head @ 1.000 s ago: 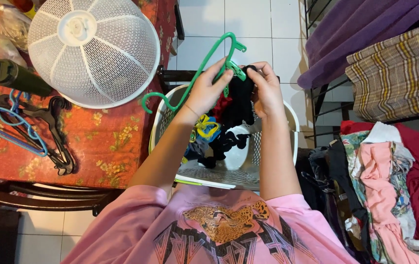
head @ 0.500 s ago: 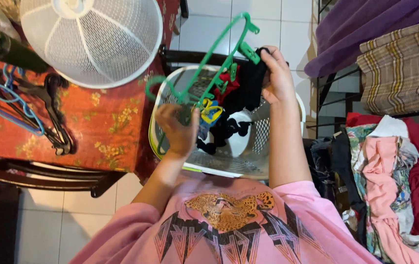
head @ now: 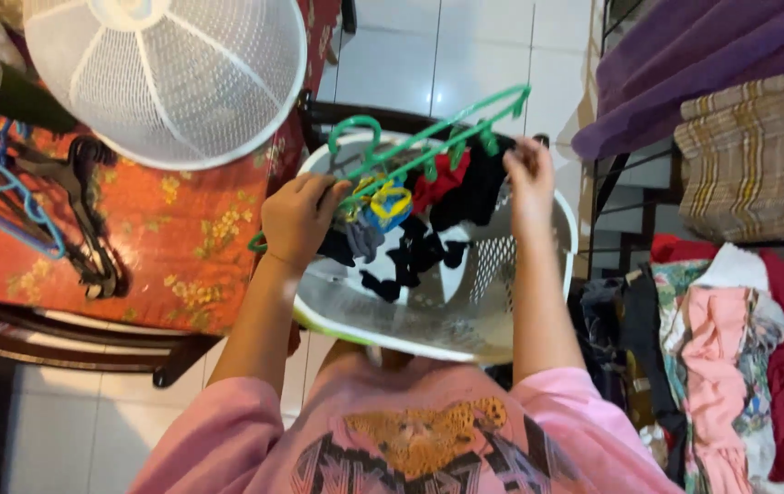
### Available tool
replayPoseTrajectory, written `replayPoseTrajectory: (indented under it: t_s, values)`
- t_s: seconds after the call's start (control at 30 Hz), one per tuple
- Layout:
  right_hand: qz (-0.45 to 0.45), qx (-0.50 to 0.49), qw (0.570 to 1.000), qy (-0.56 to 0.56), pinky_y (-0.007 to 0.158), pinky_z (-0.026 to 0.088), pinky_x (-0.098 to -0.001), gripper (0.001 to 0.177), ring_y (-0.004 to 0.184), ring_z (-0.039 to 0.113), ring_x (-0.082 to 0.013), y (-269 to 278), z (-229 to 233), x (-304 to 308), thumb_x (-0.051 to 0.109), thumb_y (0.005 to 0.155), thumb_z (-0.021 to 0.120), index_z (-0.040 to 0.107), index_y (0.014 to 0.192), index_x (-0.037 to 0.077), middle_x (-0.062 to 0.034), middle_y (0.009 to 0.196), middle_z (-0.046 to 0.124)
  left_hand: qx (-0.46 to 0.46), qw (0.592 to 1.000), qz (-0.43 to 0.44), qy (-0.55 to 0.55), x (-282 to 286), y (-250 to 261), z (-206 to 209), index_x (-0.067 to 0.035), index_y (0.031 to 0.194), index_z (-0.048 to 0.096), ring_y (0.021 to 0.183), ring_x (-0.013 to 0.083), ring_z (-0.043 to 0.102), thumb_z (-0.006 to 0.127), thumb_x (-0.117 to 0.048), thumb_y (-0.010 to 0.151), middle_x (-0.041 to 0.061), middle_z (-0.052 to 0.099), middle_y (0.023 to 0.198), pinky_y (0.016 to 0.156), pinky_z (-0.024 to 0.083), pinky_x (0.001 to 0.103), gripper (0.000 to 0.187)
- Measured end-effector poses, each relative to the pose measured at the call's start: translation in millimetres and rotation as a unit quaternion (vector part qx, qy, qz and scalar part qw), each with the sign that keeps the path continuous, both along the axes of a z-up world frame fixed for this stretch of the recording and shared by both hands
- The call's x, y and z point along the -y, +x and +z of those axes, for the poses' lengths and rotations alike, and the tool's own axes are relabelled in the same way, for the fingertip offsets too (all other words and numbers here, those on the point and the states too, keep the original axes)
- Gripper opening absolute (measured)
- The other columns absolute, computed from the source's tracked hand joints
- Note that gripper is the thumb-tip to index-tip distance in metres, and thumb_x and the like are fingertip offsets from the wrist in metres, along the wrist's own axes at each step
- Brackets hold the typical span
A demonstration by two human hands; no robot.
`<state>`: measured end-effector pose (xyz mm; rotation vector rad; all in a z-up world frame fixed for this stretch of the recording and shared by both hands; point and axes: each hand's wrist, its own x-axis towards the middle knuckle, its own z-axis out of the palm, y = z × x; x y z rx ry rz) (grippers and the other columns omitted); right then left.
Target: The person takes a purple checkered shirt from a laundry basket, places it on a black hanger, and hangs it on a clothes rack. Then, the person uses a green multi-clip hanger to hang several small items, including socks and underwear, from the laundry basket.
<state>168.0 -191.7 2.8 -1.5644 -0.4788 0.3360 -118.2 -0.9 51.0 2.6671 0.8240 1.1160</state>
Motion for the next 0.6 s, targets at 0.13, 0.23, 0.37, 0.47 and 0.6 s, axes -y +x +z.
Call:
replayPoseTrajectory:
  t_s: [0.13,0.23,0.37,0.47,0.6]
  values:
    - [-0.123,0.277,0.946,-0.12,0.088,0.047,-0.048,0.035,0.101,0.057,-0.0439,-9.7,-85.6,29.3,0.019,0.097,0.08,0.054,0.115,0.002,-0.0222,0.103,0.054,-0.013,0.999,-0.011,0.046,-15.1,-1.2,-5.4,-0.023,0.089,0.071,0.063,0.0203,0.067,0.082,-0.04,0.092,-0.003,0.063,0.07,0.058,0.054,0.031,0.021]
    - [0.068,0.394,0.899,-0.18,0.092,0.043,-0.0438,0.004,0.091,0.06,-0.0321,-17.0,-191.6,34.2,0.015,0.08,0.068,0.067,0.083,0.013,-0.0099,0.087,0.063,-0.041,0.998,-0.03,0.032,-21.0,-1.0,-11.5,-0.021,0.089,0.07,0.065,0.0285,0.067,0.078,-0.034,0.087,0.004,0.063,0.071,0.058,0.054,0.041,0.015]
    - [0.302,0.603,0.704,-0.221,0.083,0.052,-0.0395,0.004,0.087,0.066,-0.0268,-63.8,-259.7,28.8,0.016,0.078,0.07,0.067,0.08,0.018,-0.0051,0.085,0.067,-0.032,0.999,-0.029,0.027,-20.4,3.9,-8.6,-0.025,0.09,0.071,0.064,0.0221,0.067,0.076,-0.038,0.089,-0.001,0.064,0.073,0.058,0.053,0.032,0.014]
    - [0.489,0.563,0.551,-0.374,0.096,0.046,-0.0486,0.024,0.112,0.06,-0.0335,-73.5,-353.0,25.5,0.036,0.091,0.06,0.062,0.111,0.021,-0.0094,0.118,0.062,-0.001,0.999,-0.042,0.033,-19.1,8.0,1.1,-0.021,0.085,0.071,0.057,0.0186,0.063,0.078,-0.038,0.09,-0.003,0.061,0.066,0.054,0.051,0.027,0.019]
    - [0.551,0.419,0.381,-0.613,0.114,0.032,-0.0584,0.082,0.148,0.028,-0.043,-88.3,-350.9,1.5,0.06,0.081,0.068,0.037,0.15,0.029,-0.0168,0.159,0.029,-0.008,0.996,-0.057,0.061,-14.0,9.2,1.1,-0.021,0.083,0.069,0.055,0.0168,0.061,0.078,-0.036,0.09,-0.003,0.057,0.062,0.054,0.051,0.025,0.019]
